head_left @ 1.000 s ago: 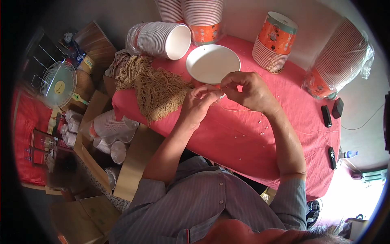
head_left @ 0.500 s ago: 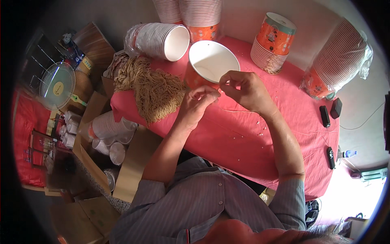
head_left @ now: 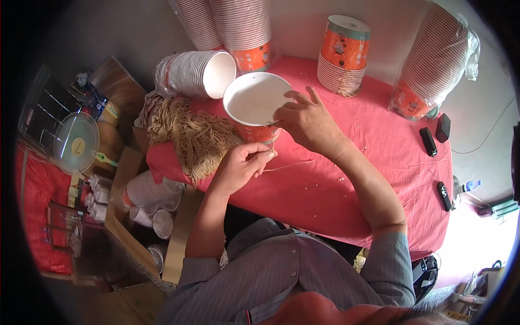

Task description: Threading and tying strings onto paper buckets.

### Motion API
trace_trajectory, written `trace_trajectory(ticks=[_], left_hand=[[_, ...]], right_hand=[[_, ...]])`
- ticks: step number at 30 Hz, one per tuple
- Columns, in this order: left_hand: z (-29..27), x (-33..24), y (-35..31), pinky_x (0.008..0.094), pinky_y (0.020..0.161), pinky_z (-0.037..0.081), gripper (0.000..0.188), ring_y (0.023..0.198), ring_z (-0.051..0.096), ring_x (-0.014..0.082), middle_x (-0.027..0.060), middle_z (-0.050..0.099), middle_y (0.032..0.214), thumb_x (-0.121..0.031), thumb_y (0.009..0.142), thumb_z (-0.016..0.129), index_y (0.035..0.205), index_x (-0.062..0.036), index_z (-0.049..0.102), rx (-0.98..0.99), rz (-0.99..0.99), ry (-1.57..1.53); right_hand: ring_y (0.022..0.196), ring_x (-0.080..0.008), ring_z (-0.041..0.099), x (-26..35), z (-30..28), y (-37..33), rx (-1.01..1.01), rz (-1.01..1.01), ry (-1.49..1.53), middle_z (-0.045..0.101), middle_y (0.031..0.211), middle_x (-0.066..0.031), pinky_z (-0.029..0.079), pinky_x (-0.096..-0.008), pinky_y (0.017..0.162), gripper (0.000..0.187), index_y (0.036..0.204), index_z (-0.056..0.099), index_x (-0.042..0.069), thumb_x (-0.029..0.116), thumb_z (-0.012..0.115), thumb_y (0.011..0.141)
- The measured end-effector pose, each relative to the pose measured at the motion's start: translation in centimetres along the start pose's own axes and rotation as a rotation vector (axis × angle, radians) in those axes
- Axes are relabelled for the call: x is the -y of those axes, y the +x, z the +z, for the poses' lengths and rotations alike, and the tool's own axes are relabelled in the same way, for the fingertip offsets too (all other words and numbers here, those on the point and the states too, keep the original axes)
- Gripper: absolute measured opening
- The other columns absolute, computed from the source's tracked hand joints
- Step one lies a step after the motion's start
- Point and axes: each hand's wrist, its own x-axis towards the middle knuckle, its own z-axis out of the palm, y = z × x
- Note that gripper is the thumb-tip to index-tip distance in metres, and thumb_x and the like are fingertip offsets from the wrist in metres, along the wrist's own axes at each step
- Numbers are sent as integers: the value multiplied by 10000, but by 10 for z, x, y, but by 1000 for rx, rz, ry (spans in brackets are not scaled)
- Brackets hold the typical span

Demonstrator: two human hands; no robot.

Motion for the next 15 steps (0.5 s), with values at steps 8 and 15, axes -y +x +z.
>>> trace_trajectory(ticks=[8,15], left_hand=[[-5,-51,-24,259,602,462,191,651,567,57,4,630,717,-155,1097,692,1038,19,740,-218,173,365],[4,-88,-12,229,642,469,158,713,583,41,-6,651,795,-103,1095,664,1045,32,729,-174,258,468]], right_hand=[[1353,-298,639,-13,-24,-4,160,56,-135,781,1181,-62,396,-661,1226,118,1100,757,155,185,698,1002],[1310,-344,658,8,-54,4,-47,-64,324,769,1260,-108,503,-516,1152,422,1234,800,107,250,903,851]])
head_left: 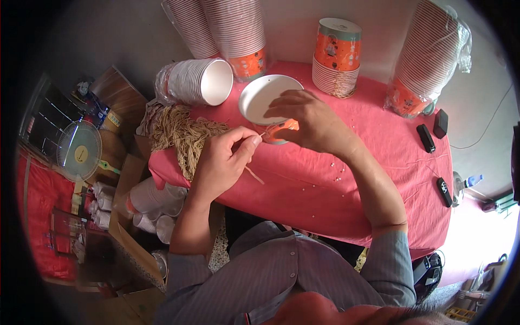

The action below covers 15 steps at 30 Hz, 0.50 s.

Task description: Threading and tying strings onto paper buckets.

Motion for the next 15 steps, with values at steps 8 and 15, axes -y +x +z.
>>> trace_trajectory(ticks=[8,15], left_hand=[[3,-25,19,289,609,480,155,653,597,82,48,652,717,-96,1079,673,1039,47,718,-67,59,52],[-12,-29,25,218,597,417,207,648,528,28,-33,606,717,-147,1118,640,1016,10,729,-112,96,-241]], right_hand=[[1125,-289,714,4,17,2,-129,51,323,809,1124,-94,613,-437,949,206,1089,859,85,74,857,883],[1023,-286,756,-11,34,-2,-32,155,280,820,1092,-106,625,-420,895,195,1077,868,90,75,837,886]])
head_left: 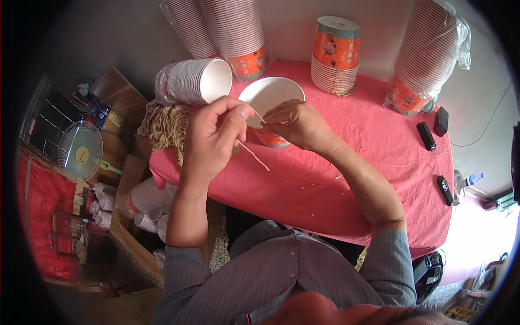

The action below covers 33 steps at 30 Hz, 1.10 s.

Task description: Threading and tying strings onto paper buckets.

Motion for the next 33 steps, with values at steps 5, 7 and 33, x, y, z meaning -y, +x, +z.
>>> trace_trajectory(ticks=[5,7,33], left_hand=[[-9,2,4,204,596,397,257,637,496,21,-41,594,702,-204,1134,632,1036,7,742,-68,-5,-40],[-14,2,2,204,600,408,252,644,507,24,-38,605,715,-203,1133,638,1047,10,743,-59,-35,-53],[-24,30,-5,232,668,532,141,750,650,58,6,735,876,-118,1095,687,1093,17,728,306,-162,0]], right_hand=[[998,-285,750,0,-2,-1,92,57,-111,818,1046,-64,584,-426,971,129,1020,867,107,134,828,900],[1009,-279,745,2,-10,0,110,10,-215,813,1025,-57,546,-449,1030,117,1015,856,106,137,821,908],[864,-225,787,63,-8,-2,60,217,300,804,891,-124,621,-366,820,334,1299,743,46,95,807,976]])
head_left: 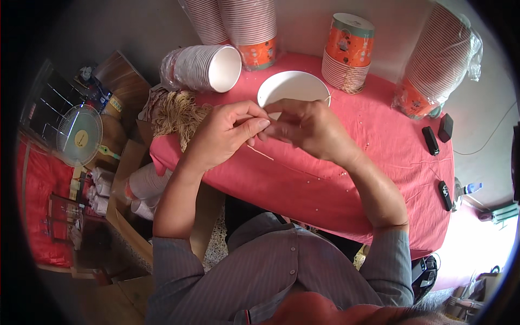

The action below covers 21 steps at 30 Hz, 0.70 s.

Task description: Threading and tying strings onto paper buckets.

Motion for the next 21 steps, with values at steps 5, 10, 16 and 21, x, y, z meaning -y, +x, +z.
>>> trace_trajectory(ticks=[5,10,16,21], left_hand=[[-8,14,-5,231,692,538,140,754,648,65,35,750,889,-115,1097,680,1095,15,731,-4,-113,-34],[-17,30,-11,234,695,539,151,745,646,71,37,758,891,-124,1097,681,1093,16,736,-92,-74,-54],[-6,25,-16,247,702,545,173,759,664,73,41,769,890,-131,1094,686,1133,17,765,-215,-4,75],[14,1,-17,329,843,598,164,944,783,199,133,809,1032,-80,1058,713,1170,32,757,-254,128,491]], right_hand=[[827,-177,789,-8,-27,1,-183,-101,-96,818,925,-120,609,-344,744,118,1093,809,34,75,757,995],[761,-279,791,-2,-51,2,-226,-51,-269,782,847,-162,612,-389,705,152,1078,808,52,169,746,1003],[872,-189,773,5,-74,-5,-12,33,-517,807,981,-122,609,-353,799,159,1122,788,27,80,765,975],[1168,-244,737,15,-54,-7,-123,-159,-252,763,1309,-124,578,-380,1019,371,1324,733,35,124,803,971]])
